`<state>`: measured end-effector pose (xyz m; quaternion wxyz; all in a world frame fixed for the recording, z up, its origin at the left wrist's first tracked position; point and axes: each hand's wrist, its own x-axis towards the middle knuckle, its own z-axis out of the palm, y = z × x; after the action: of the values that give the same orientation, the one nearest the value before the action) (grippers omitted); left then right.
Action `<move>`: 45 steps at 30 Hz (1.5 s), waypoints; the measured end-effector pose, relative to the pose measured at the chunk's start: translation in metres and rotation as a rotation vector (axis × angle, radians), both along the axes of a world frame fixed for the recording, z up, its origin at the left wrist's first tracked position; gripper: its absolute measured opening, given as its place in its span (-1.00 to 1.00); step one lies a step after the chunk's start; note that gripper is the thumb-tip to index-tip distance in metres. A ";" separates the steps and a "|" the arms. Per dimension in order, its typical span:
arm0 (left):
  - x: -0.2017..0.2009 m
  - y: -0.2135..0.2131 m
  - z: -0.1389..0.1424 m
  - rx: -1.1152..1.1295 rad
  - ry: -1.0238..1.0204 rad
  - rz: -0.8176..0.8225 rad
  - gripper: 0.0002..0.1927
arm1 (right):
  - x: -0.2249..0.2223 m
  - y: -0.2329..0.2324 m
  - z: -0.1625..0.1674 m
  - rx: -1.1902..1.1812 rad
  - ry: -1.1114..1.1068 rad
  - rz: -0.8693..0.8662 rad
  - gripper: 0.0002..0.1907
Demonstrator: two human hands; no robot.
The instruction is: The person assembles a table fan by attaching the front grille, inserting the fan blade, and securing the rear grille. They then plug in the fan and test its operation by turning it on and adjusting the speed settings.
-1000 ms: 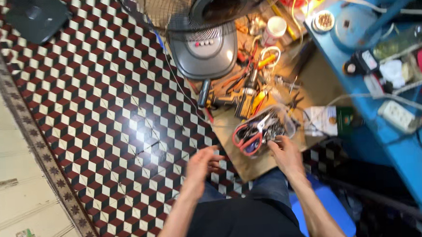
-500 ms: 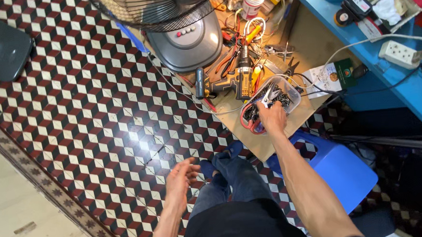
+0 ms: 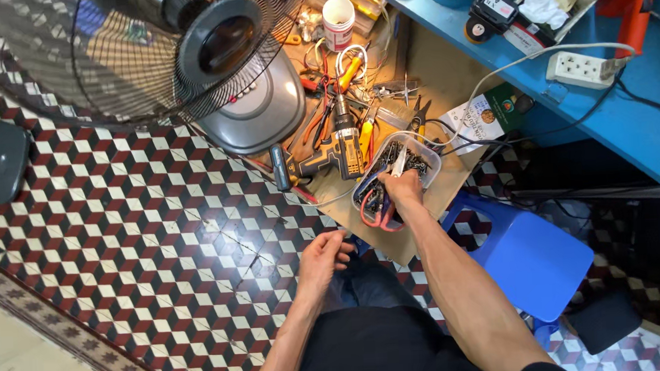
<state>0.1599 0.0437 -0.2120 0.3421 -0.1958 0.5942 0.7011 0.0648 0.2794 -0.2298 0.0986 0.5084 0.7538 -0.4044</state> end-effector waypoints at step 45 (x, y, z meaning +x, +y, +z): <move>-0.137 0.109 -0.011 -0.252 0.231 -0.452 -0.58 | 0.091 0.051 0.023 -0.642 0.358 -0.346 -0.70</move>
<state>0.0229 0.1526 -0.2229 0.3930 -0.0182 0.7404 0.5451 0.1563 0.3307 -0.2067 0.0501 0.4926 0.4977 -0.7121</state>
